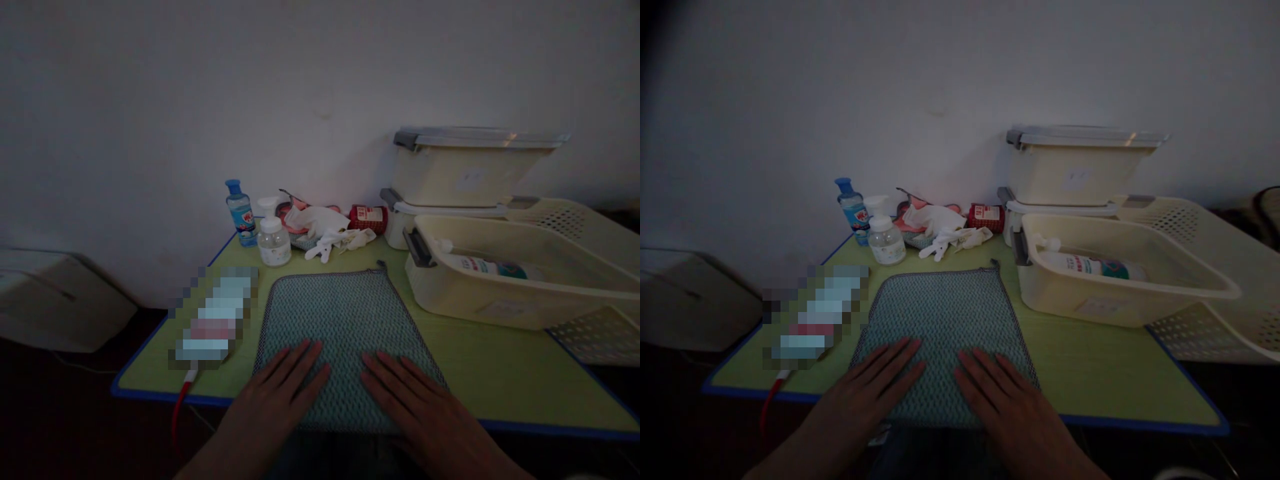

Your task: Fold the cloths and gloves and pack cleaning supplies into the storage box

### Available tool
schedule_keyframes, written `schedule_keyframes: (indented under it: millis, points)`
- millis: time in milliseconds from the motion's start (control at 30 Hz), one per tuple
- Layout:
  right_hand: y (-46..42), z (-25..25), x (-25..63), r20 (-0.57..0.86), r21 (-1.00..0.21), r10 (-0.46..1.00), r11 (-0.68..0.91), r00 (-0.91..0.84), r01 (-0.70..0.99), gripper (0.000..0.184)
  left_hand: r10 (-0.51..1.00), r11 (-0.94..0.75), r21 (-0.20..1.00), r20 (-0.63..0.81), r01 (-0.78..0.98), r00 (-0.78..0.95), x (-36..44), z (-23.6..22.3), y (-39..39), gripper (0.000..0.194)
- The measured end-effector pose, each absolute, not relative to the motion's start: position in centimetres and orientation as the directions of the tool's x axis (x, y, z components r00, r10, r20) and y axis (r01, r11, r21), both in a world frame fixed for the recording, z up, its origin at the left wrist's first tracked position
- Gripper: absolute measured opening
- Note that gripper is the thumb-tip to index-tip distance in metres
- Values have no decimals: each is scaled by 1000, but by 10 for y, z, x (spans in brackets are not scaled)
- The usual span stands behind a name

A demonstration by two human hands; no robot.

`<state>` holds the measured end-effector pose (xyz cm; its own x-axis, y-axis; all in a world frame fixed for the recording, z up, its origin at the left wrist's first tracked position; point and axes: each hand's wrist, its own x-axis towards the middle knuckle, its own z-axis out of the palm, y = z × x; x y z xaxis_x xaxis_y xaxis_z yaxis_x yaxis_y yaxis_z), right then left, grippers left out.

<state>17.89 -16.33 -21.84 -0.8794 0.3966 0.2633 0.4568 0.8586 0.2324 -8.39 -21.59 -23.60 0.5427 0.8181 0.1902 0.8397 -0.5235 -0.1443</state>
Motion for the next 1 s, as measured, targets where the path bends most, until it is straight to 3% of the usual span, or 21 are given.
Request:
schedule_keyframes:
  millis: [133, 433, 667, 1000]
  points:
    - [-160, -227, 195, 258, 283, 402, 838, -879, 466, 74, 833, -499, -128, 202, 857, 515, -97, -231, -225, 87]
    - [-165, -219, 202, 316, 155, 426, 858, -847, 490, 75, 834, -542, -35, 103, 840, 542, -107, -224, -231, 101]
    - [-177, -198, 214, 301, 15, 490, 855, -818, 518, 75, 806, -583, 26, 143, 812, 574, -115, -217, -237, 92]
    - [-179, -180, 230, 263, -121, 467, 884, -844, 451, 64, 789, -608, 258, 83, 751, 609, -133, -217, -241, 70]
